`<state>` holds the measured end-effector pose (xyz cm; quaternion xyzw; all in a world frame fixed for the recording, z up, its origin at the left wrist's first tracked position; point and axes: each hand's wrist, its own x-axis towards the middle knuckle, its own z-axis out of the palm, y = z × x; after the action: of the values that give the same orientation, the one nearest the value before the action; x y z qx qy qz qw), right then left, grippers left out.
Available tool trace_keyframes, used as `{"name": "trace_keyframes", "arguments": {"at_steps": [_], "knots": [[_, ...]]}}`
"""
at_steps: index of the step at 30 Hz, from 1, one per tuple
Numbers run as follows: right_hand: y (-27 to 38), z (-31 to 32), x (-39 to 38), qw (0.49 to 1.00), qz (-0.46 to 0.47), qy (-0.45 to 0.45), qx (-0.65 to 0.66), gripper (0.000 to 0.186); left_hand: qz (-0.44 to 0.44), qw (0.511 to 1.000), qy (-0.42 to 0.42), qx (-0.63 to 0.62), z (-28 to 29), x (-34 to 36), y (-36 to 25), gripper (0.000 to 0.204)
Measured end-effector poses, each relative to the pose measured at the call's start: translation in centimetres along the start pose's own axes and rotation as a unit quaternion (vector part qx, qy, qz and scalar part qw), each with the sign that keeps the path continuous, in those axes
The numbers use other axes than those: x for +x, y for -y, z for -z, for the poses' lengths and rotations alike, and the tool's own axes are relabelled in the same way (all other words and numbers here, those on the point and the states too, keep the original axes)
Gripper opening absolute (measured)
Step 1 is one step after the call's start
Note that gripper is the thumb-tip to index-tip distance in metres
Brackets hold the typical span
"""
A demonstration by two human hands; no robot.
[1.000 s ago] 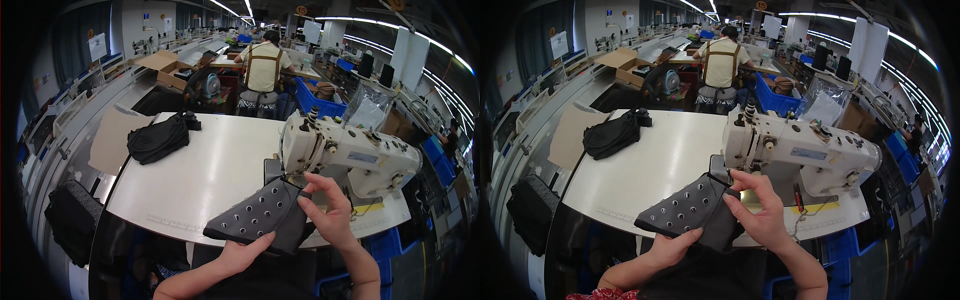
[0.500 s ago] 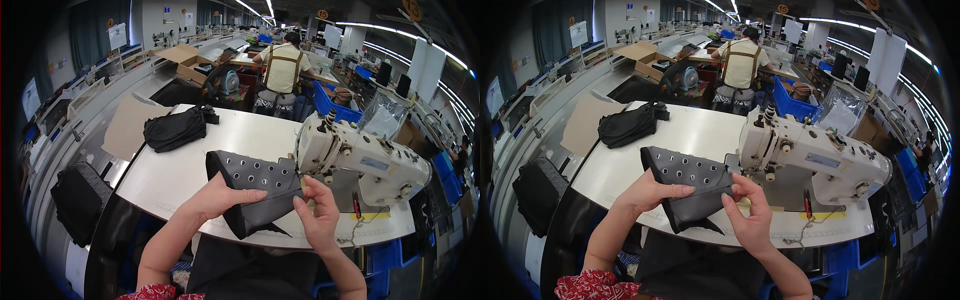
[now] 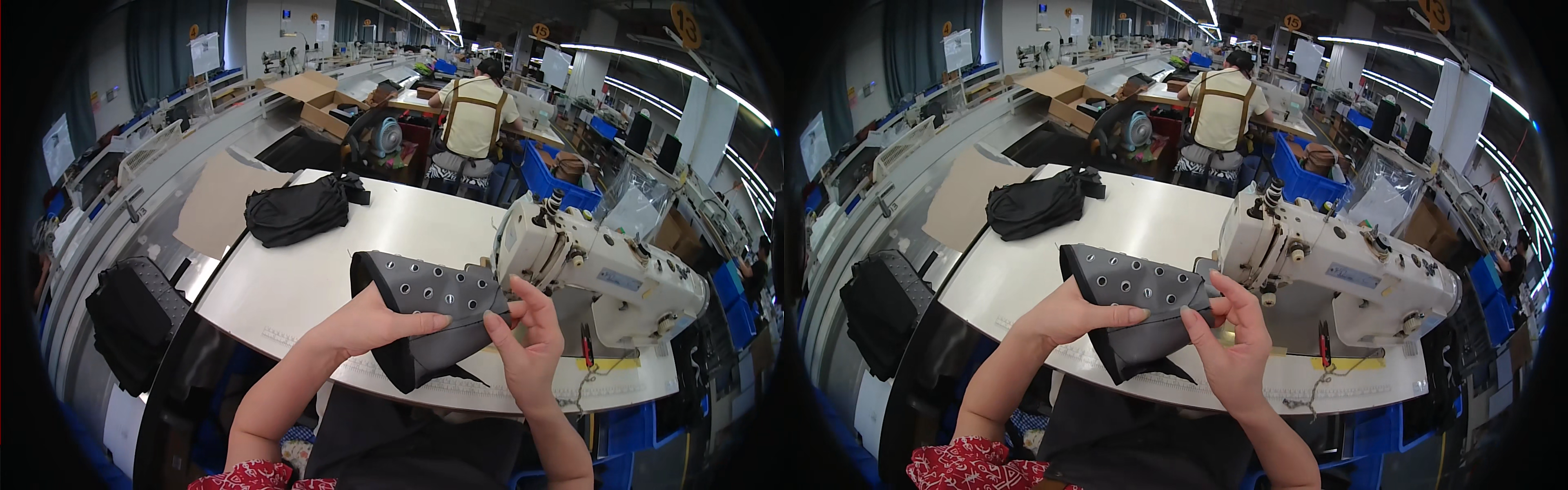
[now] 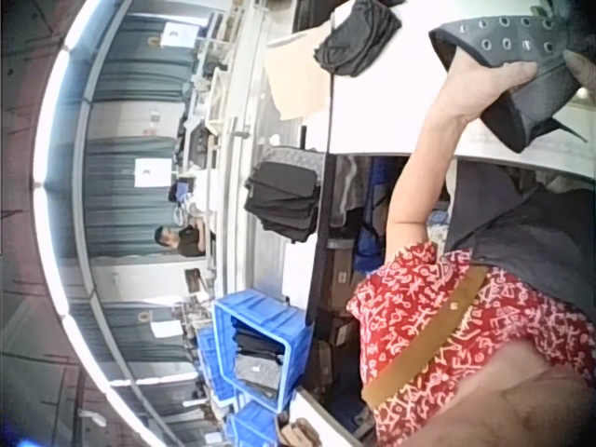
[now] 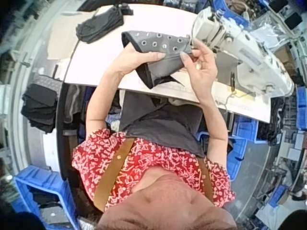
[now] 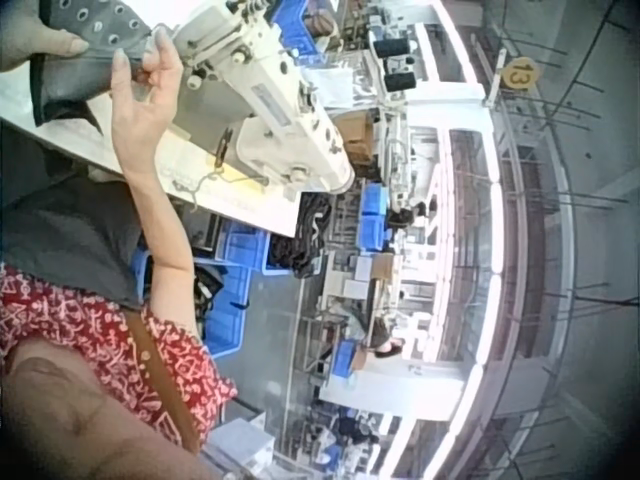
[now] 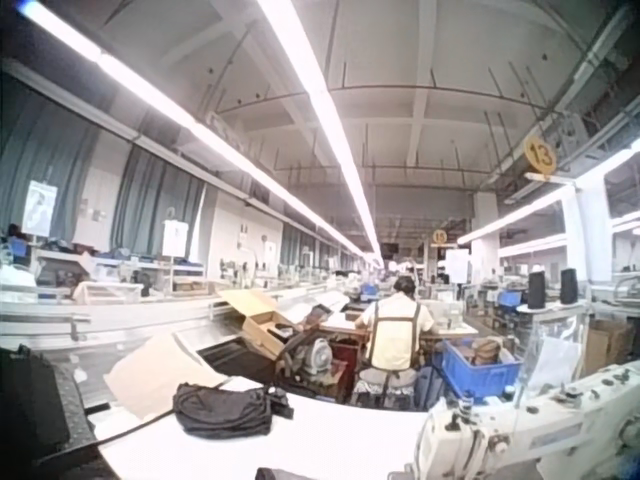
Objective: The person sews black leather pieces together using an industrial sewing machine and thread.
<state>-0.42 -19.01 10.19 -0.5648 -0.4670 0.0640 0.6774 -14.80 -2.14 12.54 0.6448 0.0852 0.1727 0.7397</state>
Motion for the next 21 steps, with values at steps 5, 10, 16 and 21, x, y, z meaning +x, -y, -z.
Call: {"name": "trace_keyframes", "arguments": {"at_steps": [5,10,16,21], "knots": [[-0.3,-0.1,-0.1,1.0,-0.002,-0.009,0.011,0.049,-0.013,1.0,0.005,-0.02,-1.0,0.1,0.0,0.057],[0.2,-0.3,-0.4,1.0,-0.002,-0.002,0.031,0.048,-0.028,0.999,-0.021,0.019,-1.8,0.2,0.5,0.06],[-0.1,-0.3,-0.6,0.999,0.0,0.02,0.026,0.048,-0.044,0.998,-0.045,0.028,-1.7,0.2,1.2,0.059],[-0.3,-0.5,-0.7,0.999,0.036,0.032,0.0,0.049,-0.045,0.997,-0.067,-0.012,-2.2,0.5,1.6,0.056]]}}
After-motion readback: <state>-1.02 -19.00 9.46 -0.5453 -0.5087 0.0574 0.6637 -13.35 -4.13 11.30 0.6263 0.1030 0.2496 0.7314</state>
